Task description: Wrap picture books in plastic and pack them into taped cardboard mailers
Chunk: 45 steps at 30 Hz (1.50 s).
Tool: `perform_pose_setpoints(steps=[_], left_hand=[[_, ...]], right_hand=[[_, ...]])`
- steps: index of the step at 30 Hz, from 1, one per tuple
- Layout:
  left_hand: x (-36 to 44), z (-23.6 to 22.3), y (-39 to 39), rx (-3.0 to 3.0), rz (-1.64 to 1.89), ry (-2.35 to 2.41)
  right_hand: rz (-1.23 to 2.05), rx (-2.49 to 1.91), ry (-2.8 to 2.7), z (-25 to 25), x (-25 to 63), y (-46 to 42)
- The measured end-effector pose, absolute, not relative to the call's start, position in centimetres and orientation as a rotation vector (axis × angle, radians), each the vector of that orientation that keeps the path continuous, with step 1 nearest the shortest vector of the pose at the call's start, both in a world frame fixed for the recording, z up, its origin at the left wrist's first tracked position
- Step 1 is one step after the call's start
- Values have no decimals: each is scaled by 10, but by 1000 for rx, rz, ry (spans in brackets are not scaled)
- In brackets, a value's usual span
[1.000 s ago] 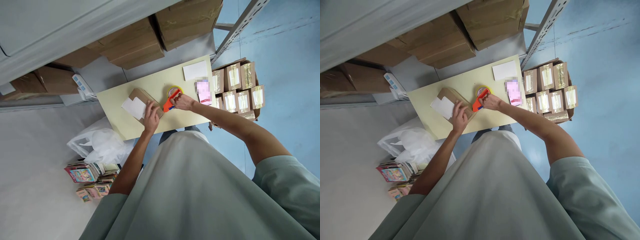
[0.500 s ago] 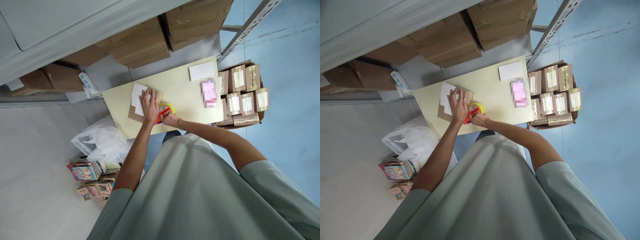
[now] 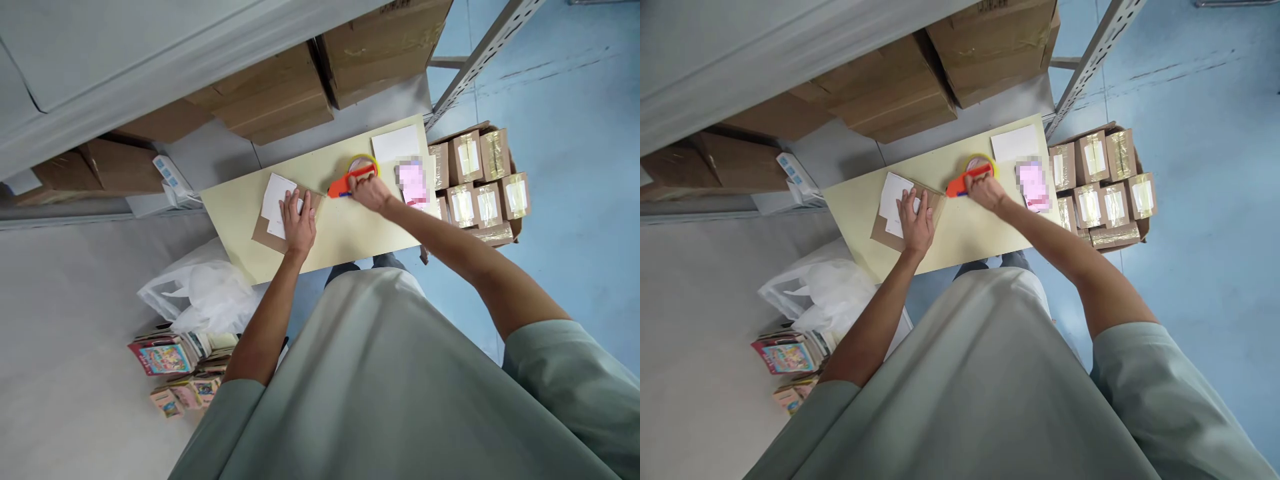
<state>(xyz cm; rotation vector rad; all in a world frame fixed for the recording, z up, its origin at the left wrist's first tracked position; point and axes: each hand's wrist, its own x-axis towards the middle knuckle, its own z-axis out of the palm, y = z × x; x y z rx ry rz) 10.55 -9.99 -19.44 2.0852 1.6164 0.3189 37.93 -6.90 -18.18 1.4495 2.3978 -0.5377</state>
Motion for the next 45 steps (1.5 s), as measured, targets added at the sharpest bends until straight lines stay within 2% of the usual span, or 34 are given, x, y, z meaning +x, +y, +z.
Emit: perform_pose_setpoints(steps=[5,14,19,24,32,37,45], left_hand=[[106,-194,-100,2094,348,1613],[103,-175,-96,2100,366,1588],[94,-190,-55,1852,535,1931],[97,-203,-24,1653,451,2111],[126,-176,-122,2064,404,1718],[117,-179,-148,2092,355,1603],[112,-186,-151,2152,325,1555]], right_hand=[[-428,1524,2368,-177,391,-28],[-431,1471,2443,-186,348,-26],[-436,1441,2507,-196,343,-32],[-428,1361,2506,-193,343,-44],[-625,1056,2616,-170,311,-127],[-665,1137,2647,-166,284,-162],[-485,1204,2553,-169,364,-121]])
